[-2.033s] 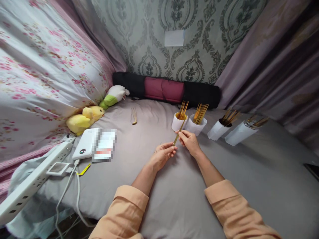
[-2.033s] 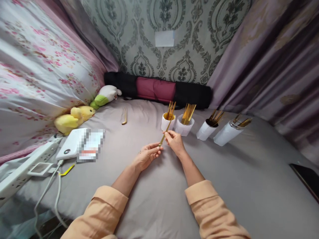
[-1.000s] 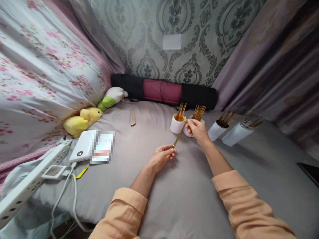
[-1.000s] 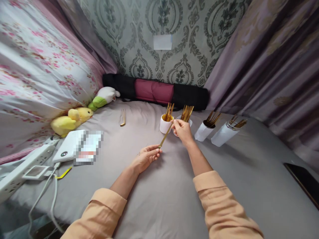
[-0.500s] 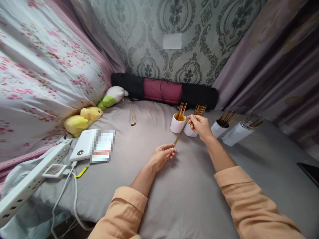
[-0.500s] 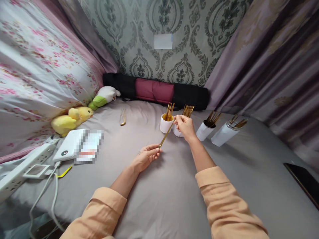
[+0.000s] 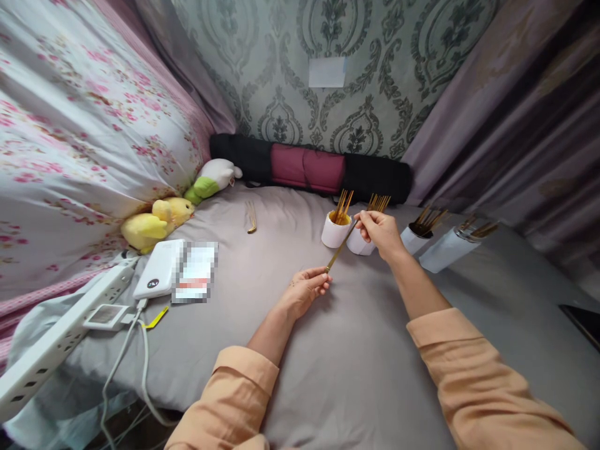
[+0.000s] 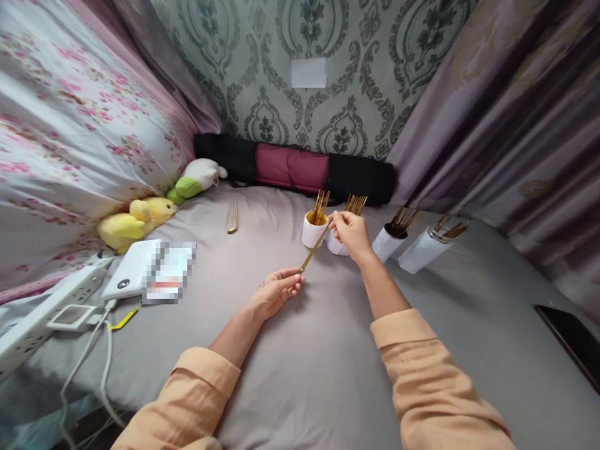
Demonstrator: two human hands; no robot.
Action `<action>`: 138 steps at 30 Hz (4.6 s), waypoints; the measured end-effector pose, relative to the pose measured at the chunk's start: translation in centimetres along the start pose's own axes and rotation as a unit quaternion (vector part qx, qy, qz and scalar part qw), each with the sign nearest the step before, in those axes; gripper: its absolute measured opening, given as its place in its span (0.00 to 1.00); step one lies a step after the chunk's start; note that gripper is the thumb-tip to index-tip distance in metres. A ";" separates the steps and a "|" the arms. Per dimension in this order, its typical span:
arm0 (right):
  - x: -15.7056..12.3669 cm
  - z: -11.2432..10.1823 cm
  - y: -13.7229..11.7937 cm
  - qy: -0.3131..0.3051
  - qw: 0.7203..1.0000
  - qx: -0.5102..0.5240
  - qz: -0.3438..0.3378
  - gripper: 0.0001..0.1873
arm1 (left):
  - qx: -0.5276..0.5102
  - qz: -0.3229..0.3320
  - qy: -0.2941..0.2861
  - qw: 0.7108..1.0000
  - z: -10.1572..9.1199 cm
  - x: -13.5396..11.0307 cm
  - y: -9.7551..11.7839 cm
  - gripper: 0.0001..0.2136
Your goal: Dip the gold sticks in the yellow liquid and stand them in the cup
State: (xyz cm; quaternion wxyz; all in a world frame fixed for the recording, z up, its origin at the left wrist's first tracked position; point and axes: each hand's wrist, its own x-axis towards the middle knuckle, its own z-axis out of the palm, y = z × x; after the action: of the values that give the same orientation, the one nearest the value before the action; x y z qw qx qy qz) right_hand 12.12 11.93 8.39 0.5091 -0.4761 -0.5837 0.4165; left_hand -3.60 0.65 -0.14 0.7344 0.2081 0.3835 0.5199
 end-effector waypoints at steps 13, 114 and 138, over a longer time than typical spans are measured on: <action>0.0 -0.1 -0.3 -0.003 1.000 -0.007 -0.002 0.18 | -0.004 0.004 0.011 1.000 0.1 0.1 0.0 0.10; 7.0 -1.1 -0.4 -0.006 0.958 -0.263 -0.113 0.13 | -0.133 -0.016 0.002 0.991 -0.7 0.4 0.6 0.07; 7.3 -0.3 0.6 0.004 0.962 -0.259 -0.086 0.11 | -0.131 -0.016 0.000 0.991 -0.7 0.4 0.7 0.07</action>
State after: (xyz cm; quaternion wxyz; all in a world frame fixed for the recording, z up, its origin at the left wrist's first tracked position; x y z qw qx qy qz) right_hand 12.25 19.17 9.30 0.4045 -0.5412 -0.7086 0.2034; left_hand -4.52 1.18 -0.25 0.7637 0.1034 0.3152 0.5539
